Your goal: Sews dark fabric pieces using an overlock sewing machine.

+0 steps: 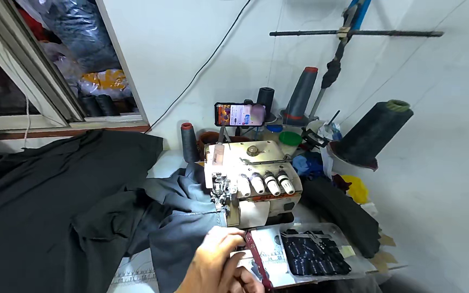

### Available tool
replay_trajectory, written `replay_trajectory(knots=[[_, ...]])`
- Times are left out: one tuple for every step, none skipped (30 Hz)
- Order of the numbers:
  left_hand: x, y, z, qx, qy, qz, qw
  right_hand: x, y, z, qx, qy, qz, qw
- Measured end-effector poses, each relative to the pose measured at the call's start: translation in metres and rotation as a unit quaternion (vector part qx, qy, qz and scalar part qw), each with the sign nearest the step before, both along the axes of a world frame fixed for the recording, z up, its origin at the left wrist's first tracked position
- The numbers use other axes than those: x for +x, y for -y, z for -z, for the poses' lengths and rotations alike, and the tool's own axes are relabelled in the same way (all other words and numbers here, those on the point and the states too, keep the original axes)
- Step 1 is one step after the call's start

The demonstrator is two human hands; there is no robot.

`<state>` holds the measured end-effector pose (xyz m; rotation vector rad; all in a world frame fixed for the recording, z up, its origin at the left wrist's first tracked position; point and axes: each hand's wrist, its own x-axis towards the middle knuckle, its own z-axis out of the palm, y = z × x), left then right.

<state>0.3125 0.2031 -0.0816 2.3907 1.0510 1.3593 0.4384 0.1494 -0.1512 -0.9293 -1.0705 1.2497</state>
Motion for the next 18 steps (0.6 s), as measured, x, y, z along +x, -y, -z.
replay_trajectory(knots=[[-0.002, 0.002, 0.003, 0.038, -0.025, -0.098, 0.994, 0.000, 0.000, -0.001, -0.009, 0.000, 0.001, 1.000], [-0.006, 0.002, 0.006, 0.066, -0.058, -0.179, 0.980, 0.000, 0.000, -0.002, -0.014, 0.000, 0.003, 1.000], [-0.011, -0.001, 0.008, 0.084, -0.094, -0.231, 0.965, -0.001, 0.001, -0.002, -0.021, -0.001, 0.001, 1.000], [-0.016, -0.004, 0.010, 0.101, -0.122, -0.258, 0.953, -0.001, 0.001, -0.003, -0.027, -0.001, 0.000, 1.000], [-0.020, -0.007, 0.012, 0.119, -0.133, -0.260, 0.949, -0.001, 0.001, -0.004, -0.028, -0.001, 0.000, 1.000], [-0.023, -0.010, 0.012, 0.138, -0.133, -0.250, 0.949, -0.002, 0.001, -0.004, -0.025, -0.002, 0.002, 1.000], [-0.025, -0.012, 0.010, 0.150, -0.127, -0.235, 0.952, -0.003, 0.000, -0.004, -0.022, -0.003, 0.003, 1.000], [-0.026, -0.015, 0.008, 0.151, -0.120, -0.224, 0.955, -0.003, 0.000, -0.003, -0.021, -0.004, 0.003, 1.000], [-0.025, -0.017, 0.005, 0.142, -0.108, -0.217, 0.960, -0.003, 0.001, -0.004, -0.020, -0.004, 0.004, 1.000], [-0.023, -0.020, 0.003, 0.125, -0.093, -0.214, 0.964, -0.003, 0.000, -0.004, -0.020, -0.003, 0.004, 1.000], [-0.021, -0.022, 0.000, 0.097, -0.074, -0.212, 0.970, -0.004, 0.000, -0.003, -0.019, -0.003, 0.005, 1.000], [-0.018, -0.023, -0.004, 0.065, -0.056, -0.209, 0.974, -0.004, 0.000, -0.003, -0.020, -0.001, 0.006, 1.000], [-0.016, -0.023, -0.007, 0.036, -0.047, -0.206, 0.977, -0.003, 0.001, -0.003, -0.020, -0.002, 0.005, 1.000], [-0.014, -0.021, -0.011, 0.018, -0.049, -0.203, 0.978, -0.003, 0.001, -0.002, -0.022, -0.003, 0.004, 1.000], [-0.014, -0.019, -0.014, 0.006, -0.066, -0.199, 0.978, -0.002, 0.001, -0.002, -0.023, -0.003, 0.002, 1.000], [-0.014, -0.017, -0.016, 0.005, -0.089, -0.194, 0.977, -0.002, 0.001, -0.002, -0.023, -0.003, 0.001, 1.000], [-0.015, -0.017, -0.018, 0.015, -0.109, -0.191, 0.975, -0.001, 0.001, -0.002, -0.023, -0.002, 0.000, 1.000], [-0.016, -0.018, -0.017, 0.028, -0.124, -0.189, 0.974, -0.001, 0.001, -0.002, -0.022, -0.001, -0.001, 1.000]])
